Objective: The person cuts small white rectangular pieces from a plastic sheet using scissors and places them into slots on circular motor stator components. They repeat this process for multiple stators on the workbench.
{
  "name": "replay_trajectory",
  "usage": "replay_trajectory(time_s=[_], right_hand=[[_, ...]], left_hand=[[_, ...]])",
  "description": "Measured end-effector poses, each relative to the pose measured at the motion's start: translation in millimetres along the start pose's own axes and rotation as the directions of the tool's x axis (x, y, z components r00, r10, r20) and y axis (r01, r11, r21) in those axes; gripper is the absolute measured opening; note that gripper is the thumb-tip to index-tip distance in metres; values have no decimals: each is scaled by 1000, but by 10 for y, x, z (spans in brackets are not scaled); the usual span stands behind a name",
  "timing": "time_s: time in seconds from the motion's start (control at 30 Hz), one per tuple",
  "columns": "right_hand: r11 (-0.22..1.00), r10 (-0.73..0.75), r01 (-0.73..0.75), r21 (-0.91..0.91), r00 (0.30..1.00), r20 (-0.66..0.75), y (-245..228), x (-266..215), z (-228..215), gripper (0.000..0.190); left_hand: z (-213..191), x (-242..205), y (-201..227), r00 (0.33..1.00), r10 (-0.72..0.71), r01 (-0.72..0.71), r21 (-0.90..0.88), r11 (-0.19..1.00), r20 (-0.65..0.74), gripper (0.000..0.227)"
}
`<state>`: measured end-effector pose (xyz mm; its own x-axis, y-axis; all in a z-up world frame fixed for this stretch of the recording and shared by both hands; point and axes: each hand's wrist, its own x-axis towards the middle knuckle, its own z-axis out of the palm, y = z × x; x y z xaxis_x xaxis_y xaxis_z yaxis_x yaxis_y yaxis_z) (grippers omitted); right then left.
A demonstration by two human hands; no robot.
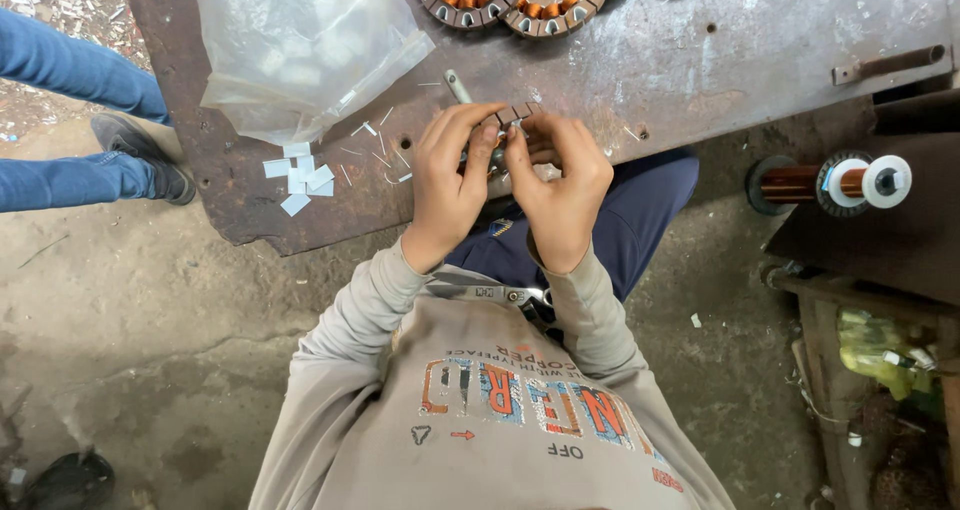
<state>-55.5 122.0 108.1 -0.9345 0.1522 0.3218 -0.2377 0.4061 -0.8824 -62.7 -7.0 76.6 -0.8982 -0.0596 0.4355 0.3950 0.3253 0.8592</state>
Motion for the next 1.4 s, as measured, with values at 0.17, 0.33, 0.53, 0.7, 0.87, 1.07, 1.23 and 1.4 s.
replay_trajectory(time_s=[0.17,0.33,0.53,0.7,0.87,1.07,1.23,1.4], right_hand=[[999,33,-33,3,998,55,-55,-114,-168,14],[927,236,-269,262,960,153,95,-92,-250,12],[891,148,-211,402,972,183,95,-107,-305,32],[975,-85,39,217,975,204,114,-69,-351,34],[927,-325,363,-98,905,273,369,-44,-325,41],[924,-365,377,-69,921,137,621,-177,-96,40],[926,-376,374,44,908,187,667,-202,-118,38],[920,-393,379,104,892,222,719,-200,-171,42]], left_hand=[[-32,-87,145,998,63,-64,33,997,29,18],[-44,-122,162,994,81,-83,30,996,68,19],[-120,-93,134,987,103,-106,16,994,122,23],[-232,-72,35,969,172,-179,28,983,175,43],[-173,-149,-45,976,179,-187,61,980,123,38],[-108,-176,-122,966,244,-252,102,962,90,36],[-194,-168,-135,965,231,-240,56,969,124,38],[-256,-137,-129,959,208,-217,25,976,195,41]])
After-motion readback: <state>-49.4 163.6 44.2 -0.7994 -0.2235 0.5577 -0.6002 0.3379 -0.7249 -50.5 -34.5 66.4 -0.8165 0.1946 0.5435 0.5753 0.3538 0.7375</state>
